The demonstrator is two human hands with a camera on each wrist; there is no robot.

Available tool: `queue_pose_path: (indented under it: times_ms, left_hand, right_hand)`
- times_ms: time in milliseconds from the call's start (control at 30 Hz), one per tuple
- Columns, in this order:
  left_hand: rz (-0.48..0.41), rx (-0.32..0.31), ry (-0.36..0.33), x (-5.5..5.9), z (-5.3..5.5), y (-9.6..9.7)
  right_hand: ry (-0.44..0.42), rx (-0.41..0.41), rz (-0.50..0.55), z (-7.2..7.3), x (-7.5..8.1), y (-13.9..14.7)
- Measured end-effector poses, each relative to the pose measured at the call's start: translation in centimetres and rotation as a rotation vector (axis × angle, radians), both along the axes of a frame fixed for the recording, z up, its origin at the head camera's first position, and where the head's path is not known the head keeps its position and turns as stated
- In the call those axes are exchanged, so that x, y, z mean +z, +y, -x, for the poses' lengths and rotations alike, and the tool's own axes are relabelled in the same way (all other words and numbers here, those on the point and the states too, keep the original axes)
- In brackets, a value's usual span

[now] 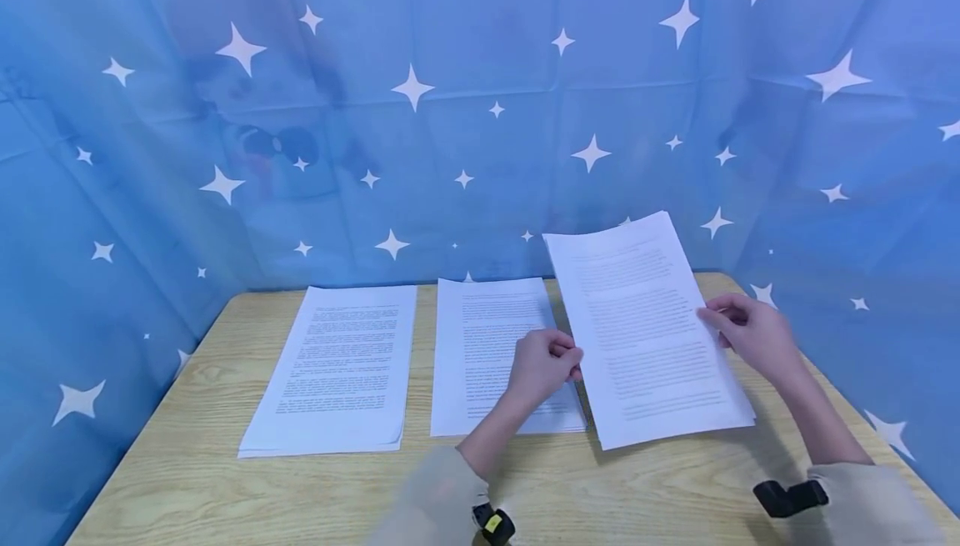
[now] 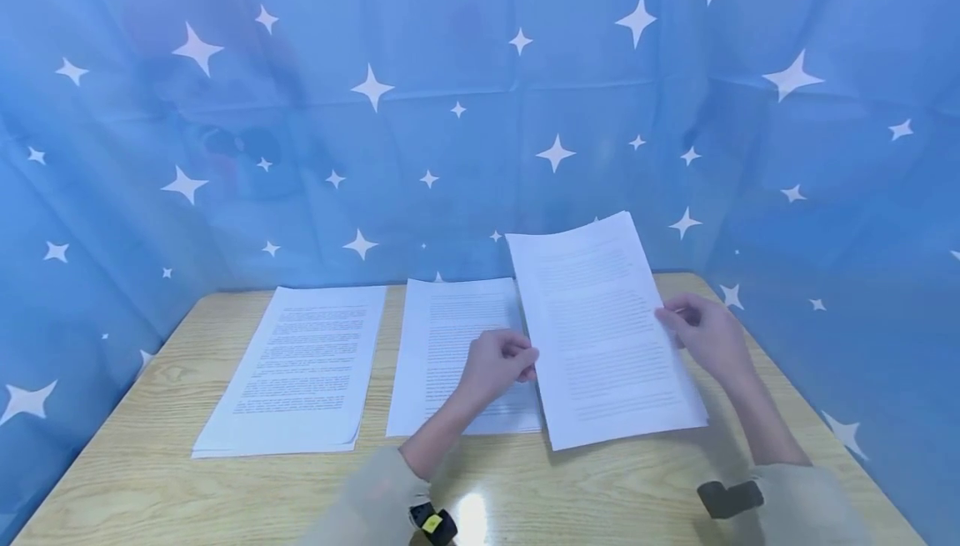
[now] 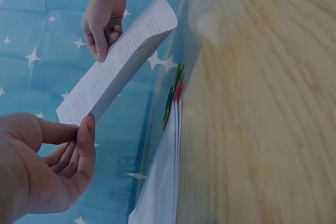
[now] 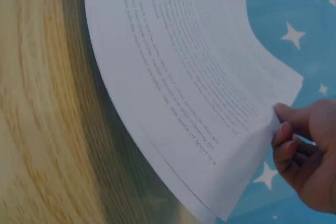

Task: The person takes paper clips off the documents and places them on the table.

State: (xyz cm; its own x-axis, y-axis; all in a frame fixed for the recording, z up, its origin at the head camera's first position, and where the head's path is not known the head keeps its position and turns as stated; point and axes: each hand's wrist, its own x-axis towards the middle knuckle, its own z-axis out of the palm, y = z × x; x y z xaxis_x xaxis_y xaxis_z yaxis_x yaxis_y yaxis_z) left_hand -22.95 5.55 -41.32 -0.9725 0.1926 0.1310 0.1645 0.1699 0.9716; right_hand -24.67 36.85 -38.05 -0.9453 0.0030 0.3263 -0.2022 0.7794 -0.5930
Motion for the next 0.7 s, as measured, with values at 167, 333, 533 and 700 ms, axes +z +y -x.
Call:
queue_pose_path:
  times_ms: [167, 333, 533, 700]
  left_hand:
    - [-0.021, 0.002, -0.033, -0.4, 0.2, 1.9]
    - [-0.038, 0.016, -0.074, -0.5, 0.5, 3.3]
    - [-0.015, 0.048, -0.116, -0.9, 1.1, 4.9]
    - [-0.026, 0.041, -0.162, -0.9, 1.4, 6.2]
  right_hand:
    - [-0.015, -0.025, -0.015, 0.2, -0.4, 1.0]
    - [-0.019, -0.053, -0.038, 0.5, -0.9, 2.0]
    - [-0.02, -0.084, -0.088, 0.9, -1.2, 2.9]
    - [-0.066, -0.11, -0.117, 1.3, -1.3, 3.4]
